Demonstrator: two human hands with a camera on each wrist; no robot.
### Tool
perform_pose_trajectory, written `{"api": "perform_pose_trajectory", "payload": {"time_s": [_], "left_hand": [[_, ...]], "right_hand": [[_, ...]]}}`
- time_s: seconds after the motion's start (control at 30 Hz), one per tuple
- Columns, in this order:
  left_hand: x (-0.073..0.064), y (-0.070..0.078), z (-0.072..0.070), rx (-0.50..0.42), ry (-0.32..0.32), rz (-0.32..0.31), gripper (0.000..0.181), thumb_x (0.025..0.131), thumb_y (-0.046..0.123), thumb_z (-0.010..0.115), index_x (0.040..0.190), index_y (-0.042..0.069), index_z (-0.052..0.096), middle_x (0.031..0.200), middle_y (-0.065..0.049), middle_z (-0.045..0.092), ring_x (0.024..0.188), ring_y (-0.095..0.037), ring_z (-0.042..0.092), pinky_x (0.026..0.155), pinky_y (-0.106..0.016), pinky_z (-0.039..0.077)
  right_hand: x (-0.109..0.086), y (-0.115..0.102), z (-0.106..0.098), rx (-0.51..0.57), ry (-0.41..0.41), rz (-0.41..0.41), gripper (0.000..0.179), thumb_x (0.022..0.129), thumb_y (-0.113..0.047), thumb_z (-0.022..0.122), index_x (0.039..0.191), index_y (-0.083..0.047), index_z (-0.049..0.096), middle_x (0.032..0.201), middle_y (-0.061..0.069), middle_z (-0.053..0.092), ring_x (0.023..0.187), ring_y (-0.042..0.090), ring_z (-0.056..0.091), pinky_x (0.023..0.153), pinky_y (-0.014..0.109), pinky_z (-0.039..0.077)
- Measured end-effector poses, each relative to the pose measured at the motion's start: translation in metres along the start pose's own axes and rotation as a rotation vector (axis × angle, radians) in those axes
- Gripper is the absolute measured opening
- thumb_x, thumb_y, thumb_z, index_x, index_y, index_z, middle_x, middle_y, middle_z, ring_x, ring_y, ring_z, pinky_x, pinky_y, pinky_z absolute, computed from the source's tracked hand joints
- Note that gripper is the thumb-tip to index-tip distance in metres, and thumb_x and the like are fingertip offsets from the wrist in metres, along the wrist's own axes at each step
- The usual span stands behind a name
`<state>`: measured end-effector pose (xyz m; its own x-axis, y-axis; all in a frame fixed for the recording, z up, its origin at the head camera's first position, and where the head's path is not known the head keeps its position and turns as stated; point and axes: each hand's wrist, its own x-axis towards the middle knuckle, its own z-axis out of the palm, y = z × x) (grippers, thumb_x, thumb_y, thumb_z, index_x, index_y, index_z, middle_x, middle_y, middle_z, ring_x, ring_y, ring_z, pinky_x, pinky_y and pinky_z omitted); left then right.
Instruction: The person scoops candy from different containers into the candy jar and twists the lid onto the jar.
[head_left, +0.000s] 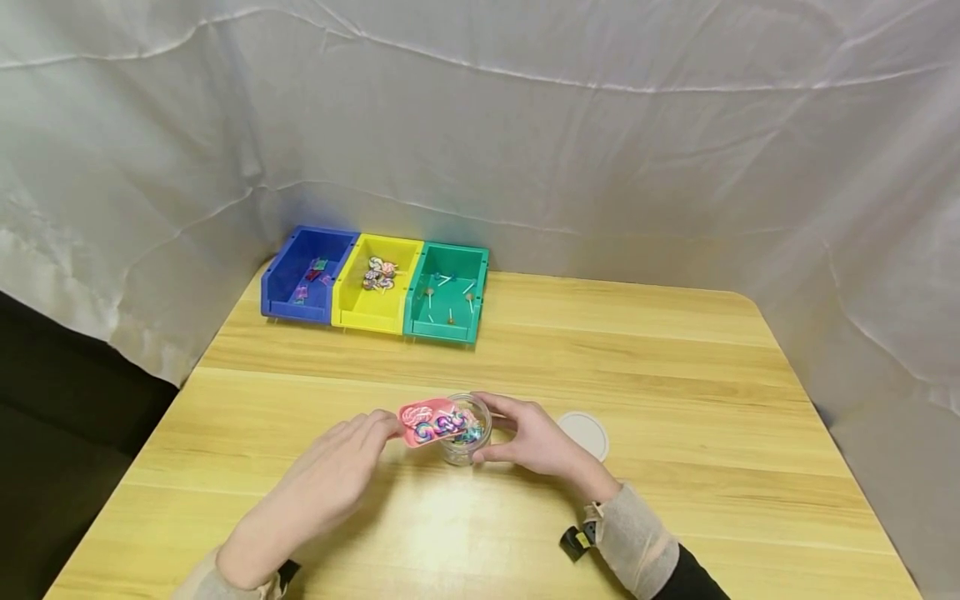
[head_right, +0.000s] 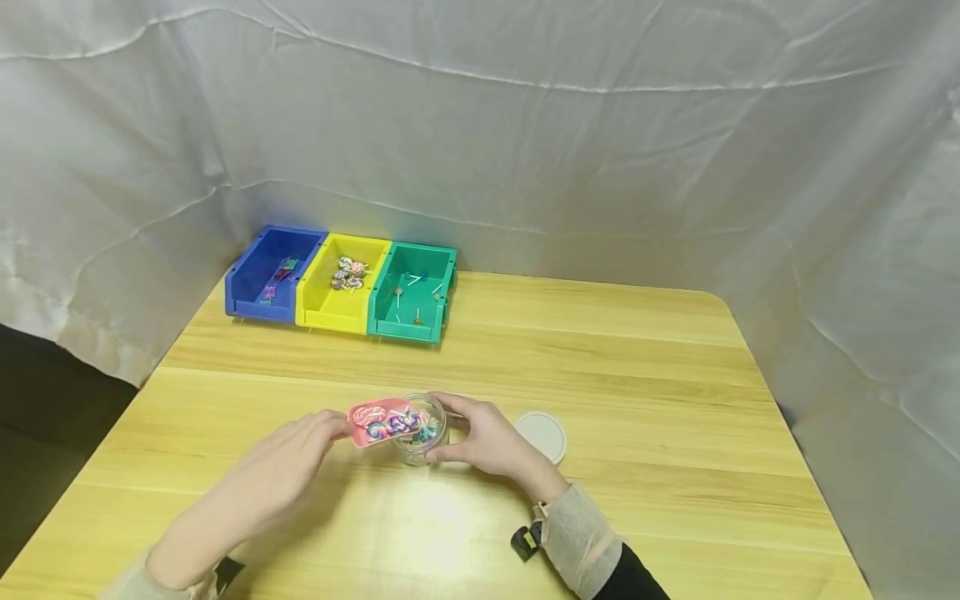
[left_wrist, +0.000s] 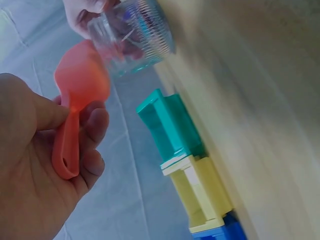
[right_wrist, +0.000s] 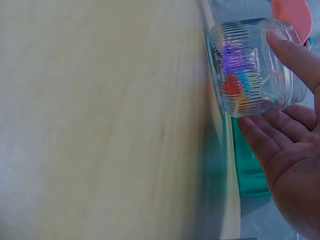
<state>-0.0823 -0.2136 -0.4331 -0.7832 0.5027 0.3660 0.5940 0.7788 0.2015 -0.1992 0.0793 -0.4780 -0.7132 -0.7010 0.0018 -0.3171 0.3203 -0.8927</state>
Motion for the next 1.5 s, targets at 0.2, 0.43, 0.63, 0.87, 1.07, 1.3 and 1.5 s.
{"api": "perform_pose_trajectory", "payload": {"time_s": [0.2, 0.43, 0.63, 0.87, 1.07, 1.3, 1.5], "left_hand": [[0.006, 0.0, -0.008, 0.078, -0.016, 0.041, 0.036, 0.095, -0.006, 0.043, 0.125, 0.007, 0.057, 0.121, -0.006, 0.063, 0.109, -0.019, 0.065, 0.095, -0.037, 0.057], [0.011, 0.003, -0.015, 0.173, -0.053, 0.047, 0.029, 0.096, -0.006, 0.051, 0.123, 0.004, 0.057, 0.117, -0.008, 0.065, 0.107, -0.025, 0.068, 0.1, -0.044, 0.055], [0.02, 0.005, -0.019, 0.171, -0.084, 0.052, 0.02, 0.098, -0.003, 0.049, 0.113, 0.008, 0.056, 0.112, -0.006, 0.067, 0.101, -0.023, 0.068, 0.094, -0.041, 0.057], [0.032, 0.009, -0.026, 0.187, -0.085, 0.084, 0.024, 0.093, -0.006, 0.051, 0.107, 0.012, 0.057, 0.1, 0.001, 0.065, 0.083, -0.016, 0.059, 0.075, -0.033, 0.055], [0.044, 0.014, -0.031, 0.208, -0.161, 0.093, 0.023, 0.094, -0.004, 0.061, 0.107, 0.014, 0.059, 0.097, 0.002, 0.065, 0.081, -0.016, 0.056, 0.072, -0.031, 0.053], [0.06, 0.014, -0.035, 0.258, -0.199, 0.147, 0.016, 0.094, 0.001, 0.067, 0.1, 0.014, 0.061, 0.093, 0.0, 0.067, 0.08, -0.02, 0.059, 0.07, -0.034, 0.053], [0.069, 0.015, -0.037, 0.326, -0.158, 0.202, 0.012, 0.093, 0.005, 0.071, 0.1, 0.012, 0.063, 0.098, -0.004, 0.072, 0.083, -0.022, 0.063, 0.071, -0.034, 0.054]], "right_hand": [[-0.001, 0.001, 0.0, 0.004, 0.003, 0.007, 0.091, 0.081, -0.023, 0.091, 0.156, -0.002, 0.043, 0.155, 0.015, 0.051, 0.136, 0.033, 0.056, 0.113, 0.041, 0.043], [-0.001, 0.002, 0.0, 0.011, -0.002, 0.009, 0.09, 0.082, -0.021, 0.09, 0.156, -0.003, 0.044, 0.155, 0.015, 0.051, 0.136, 0.033, 0.057, 0.113, 0.042, 0.043], [-0.001, 0.002, 0.001, 0.01, 0.002, 0.009, 0.089, 0.081, -0.019, 0.09, 0.155, -0.002, 0.044, 0.156, 0.015, 0.05, 0.136, 0.032, 0.057, 0.114, 0.042, 0.042], [-0.001, 0.003, 0.001, 0.005, -0.004, 0.014, 0.088, 0.082, -0.02, 0.09, 0.155, -0.003, 0.045, 0.155, 0.015, 0.05, 0.136, 0.032, 0.057, 0.113, 0.041, 0.043], [-0.001, 0.001, 0.001, 0.029, -0.01, 0.02, 0.088, 0.082, -0.02, 0.09, 0.155, -0.003, 0.044, 0.156, 0.015, 0.05, 0.137, 0.033, 0.056, 0.113, 0.04, 0.043], [-0.003, 0.0, 0.001, 0.023, -0.006, 0.033, 0.088, 0.082, -0.022, 0.09, 0.156, -0.005, 0.045, 0.156, 0.013, 0.05, 0.137, 0.031, 0.056, 0.114, 0.041, 0.042], [-0.003, -0.001, 0.0, 0.016, -0.01, 0.023, 0.088, 0.082, -0.021, 0.09, 0.156, -0.006, 0.045, 0.156, 0.01, 0.051, 0.137, 0.028, 0.056, 0.114, 0.038, 0.043]]}}
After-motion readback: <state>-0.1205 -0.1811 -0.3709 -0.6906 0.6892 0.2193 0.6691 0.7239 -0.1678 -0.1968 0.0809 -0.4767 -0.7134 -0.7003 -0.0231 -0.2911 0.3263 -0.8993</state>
